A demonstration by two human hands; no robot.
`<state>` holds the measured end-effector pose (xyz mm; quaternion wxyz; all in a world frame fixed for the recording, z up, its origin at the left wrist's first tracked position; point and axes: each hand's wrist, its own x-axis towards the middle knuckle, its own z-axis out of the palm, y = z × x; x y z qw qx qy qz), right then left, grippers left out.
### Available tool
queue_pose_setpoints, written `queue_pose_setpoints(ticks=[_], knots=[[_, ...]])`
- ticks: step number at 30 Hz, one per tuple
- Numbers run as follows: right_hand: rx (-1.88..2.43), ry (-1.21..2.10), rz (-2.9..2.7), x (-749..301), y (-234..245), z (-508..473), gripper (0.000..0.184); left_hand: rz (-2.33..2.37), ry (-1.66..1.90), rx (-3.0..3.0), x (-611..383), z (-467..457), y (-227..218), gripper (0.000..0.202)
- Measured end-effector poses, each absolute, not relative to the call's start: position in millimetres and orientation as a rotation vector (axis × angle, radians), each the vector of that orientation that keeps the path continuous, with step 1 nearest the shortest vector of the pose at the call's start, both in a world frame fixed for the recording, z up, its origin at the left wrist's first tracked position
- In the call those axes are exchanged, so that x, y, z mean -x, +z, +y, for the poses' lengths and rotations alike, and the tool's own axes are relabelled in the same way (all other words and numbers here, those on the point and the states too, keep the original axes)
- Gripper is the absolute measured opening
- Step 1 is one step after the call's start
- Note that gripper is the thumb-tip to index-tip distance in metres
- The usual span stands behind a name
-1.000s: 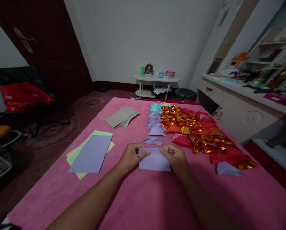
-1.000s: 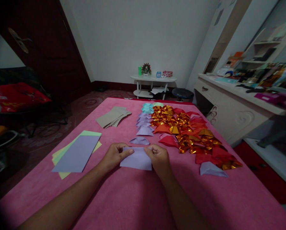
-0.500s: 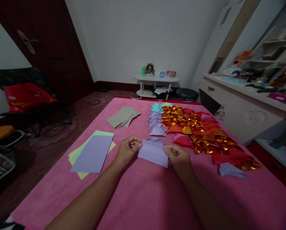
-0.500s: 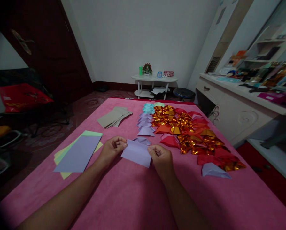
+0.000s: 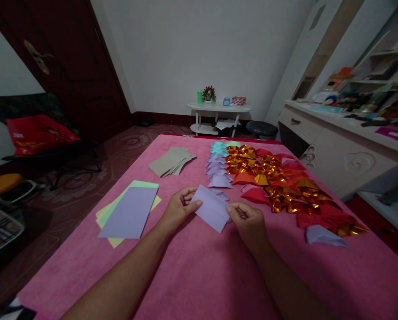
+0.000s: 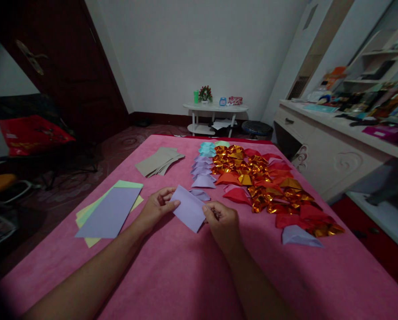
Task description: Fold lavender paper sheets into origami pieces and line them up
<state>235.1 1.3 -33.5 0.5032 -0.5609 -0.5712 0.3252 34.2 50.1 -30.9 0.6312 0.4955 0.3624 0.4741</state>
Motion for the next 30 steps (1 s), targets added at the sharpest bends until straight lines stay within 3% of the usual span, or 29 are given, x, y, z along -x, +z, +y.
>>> queue_pose_setpoints(ticks=[7, 18, 24, 30], knots=[[1.323, 0.957, -1.752, -231, -29, -4, 0.023, 0.88, 1.185, -0.981, -35, 49, -26, 0.045], [1.26, 1.191, -1.578, -226, -22, -5, 0.025, 0.743, 1.129, -0.986, -45, 40, -25, 0.038], [1.189, 1.142, -1.625, -221, -22, -5, 0.02, 0.738, 1.084, -1.054, -46, 34, -25, 0.028], [1.165, 1.077, -1.623, -221, -20, -6, 0.02, 0.806, 1.032, -1.194, -38, 38, -20, 0.031]])
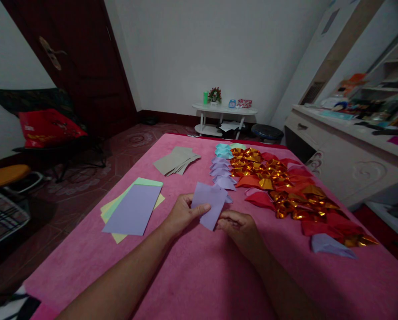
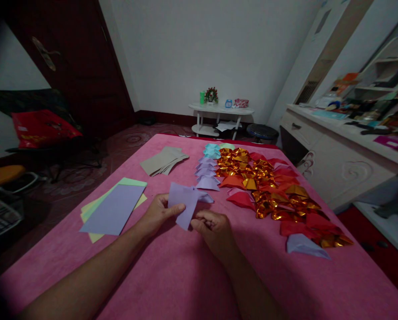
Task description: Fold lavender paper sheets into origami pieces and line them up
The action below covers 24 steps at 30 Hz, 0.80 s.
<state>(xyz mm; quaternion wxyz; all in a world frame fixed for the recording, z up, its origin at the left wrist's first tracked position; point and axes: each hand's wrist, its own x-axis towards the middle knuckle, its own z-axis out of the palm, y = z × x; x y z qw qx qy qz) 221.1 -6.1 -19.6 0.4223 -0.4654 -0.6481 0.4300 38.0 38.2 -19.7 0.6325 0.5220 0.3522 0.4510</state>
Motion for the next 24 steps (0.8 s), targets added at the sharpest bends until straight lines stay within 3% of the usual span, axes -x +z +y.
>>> queue_pose_setpoints(ticks=[6, 10, 14, 24], knots=[[1.286, 0.698, -1.441, -229, -20, -6, 0.023, 0.763, 0.682, -1.499, -13, 48, 6, 0.045], [1.121, 0.38, -1.824, -230, -20, -15, 0.035, 0.716, 0.377, -1.605, 2, 50, 17, 0.056], [0.899, 0.396, -2.185, -222, -20, -30, 0.049, 0.64, 0.254, -1.662, 5, 52, 20, 0.06], [0.848, 0.199, -2.299, -218, -27, -32, 0.016, 0.513, 0.122, -1.855, -8, 70, 20, 0.061]])
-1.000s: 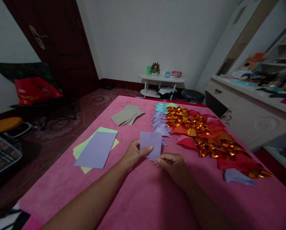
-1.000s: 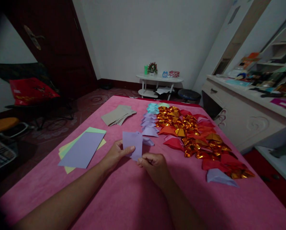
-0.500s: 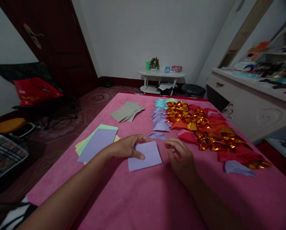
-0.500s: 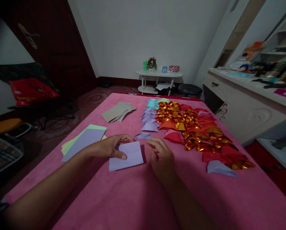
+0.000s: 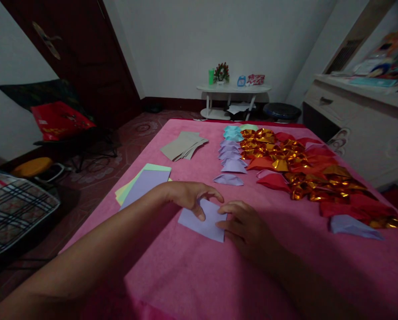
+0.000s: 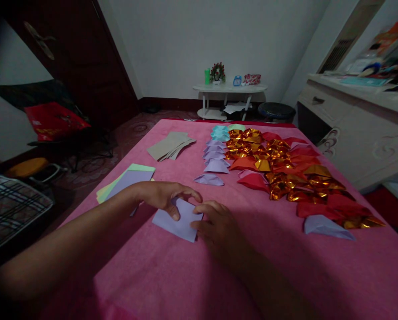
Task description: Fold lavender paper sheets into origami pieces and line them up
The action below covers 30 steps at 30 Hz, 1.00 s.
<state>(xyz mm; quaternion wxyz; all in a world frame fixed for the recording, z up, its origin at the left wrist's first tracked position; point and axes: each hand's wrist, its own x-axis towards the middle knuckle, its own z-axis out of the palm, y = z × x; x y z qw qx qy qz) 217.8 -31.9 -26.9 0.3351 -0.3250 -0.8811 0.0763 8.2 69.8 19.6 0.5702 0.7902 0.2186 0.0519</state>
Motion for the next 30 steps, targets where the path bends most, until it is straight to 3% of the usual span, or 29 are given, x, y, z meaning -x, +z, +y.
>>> queue_pose_setpoints(ticks=[5, 8, 11, 13, 16, 20, 27, 30], knots=[[0.913, 0.114, -2.375, -211, -27, -41, 0.015, 0.678, 0.278, -2.487, -10, 47, 25, 0.049], [0.985, 0.188, -2.372, -208, -28, -46, 0.015, 0.762, 0.372, -2.719, -1, 10, 19, 0.023], [1.022, 0.434, -2.266, -210, -30, -48, 0.012, 0.744, 0.378, -2.698, 15, -26, 1, 0.036], [1.06, 0.609, -2.157, -212, -31, -49, 0.02, 0.821, 0.505, -2.665, 22, -41, -11, 0.042], [1.159, 0.738, -2.031, -214, -31, -50, 0.034, 0.927, 0.604, -2.651, 23, -50, -24, 0.034], [1.184, 0.79, -1.969, -215, -26, -52, 0.039, 0.974, 0.619, -2.76, 15, -51, -27, 0.024], [1.214, 0.851, -1.934, -211, -25, -49, 0.02, 0.963, 0.691, -2.898, 11, -50, -30, 0.02], [1.21, 0.848, -1.916, -212, -26, -47, 0.02, 0.963, 0.659, -2.92, 9, -48, -28, 0.021]])
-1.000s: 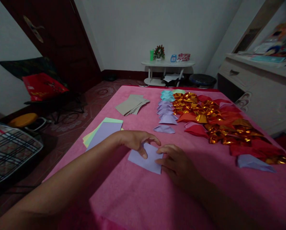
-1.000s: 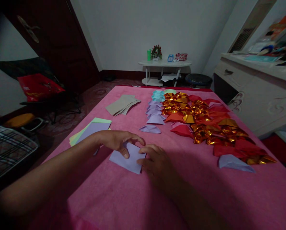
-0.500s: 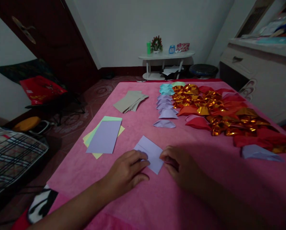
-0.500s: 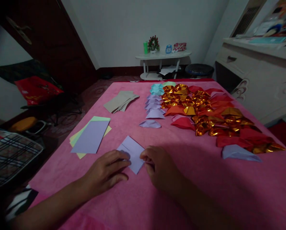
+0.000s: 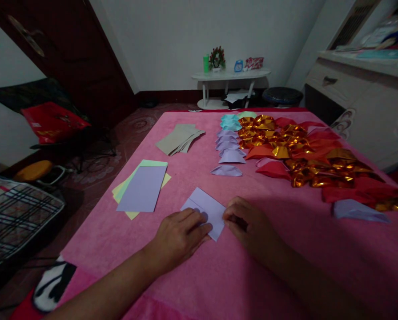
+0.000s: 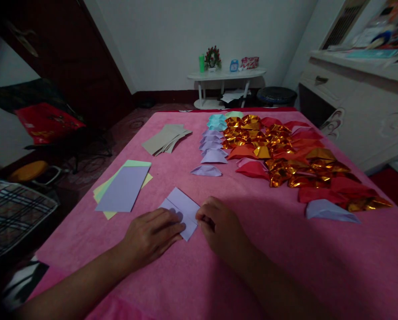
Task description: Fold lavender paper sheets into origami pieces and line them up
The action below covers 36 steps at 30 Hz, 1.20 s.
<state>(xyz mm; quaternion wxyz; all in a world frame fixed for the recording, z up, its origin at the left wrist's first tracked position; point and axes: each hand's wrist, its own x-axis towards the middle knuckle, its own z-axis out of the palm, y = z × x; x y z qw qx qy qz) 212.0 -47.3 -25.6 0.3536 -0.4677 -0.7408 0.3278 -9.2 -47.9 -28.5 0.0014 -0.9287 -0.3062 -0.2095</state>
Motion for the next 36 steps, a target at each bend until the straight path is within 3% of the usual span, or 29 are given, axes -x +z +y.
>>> queue_pose_setpoints(ticks=[12, 36], knots=[[1.181, 0.717, -2.111, -223, -26, -61, 0.03, -0.964, -0.694, 2.95, 6, -44, -28, 0.019], [1.35, 0.758, -2.072, -215, -21, -59, 0.012, -1.767, -1.002, 2.994, -11, -48, -24, 0.01]])
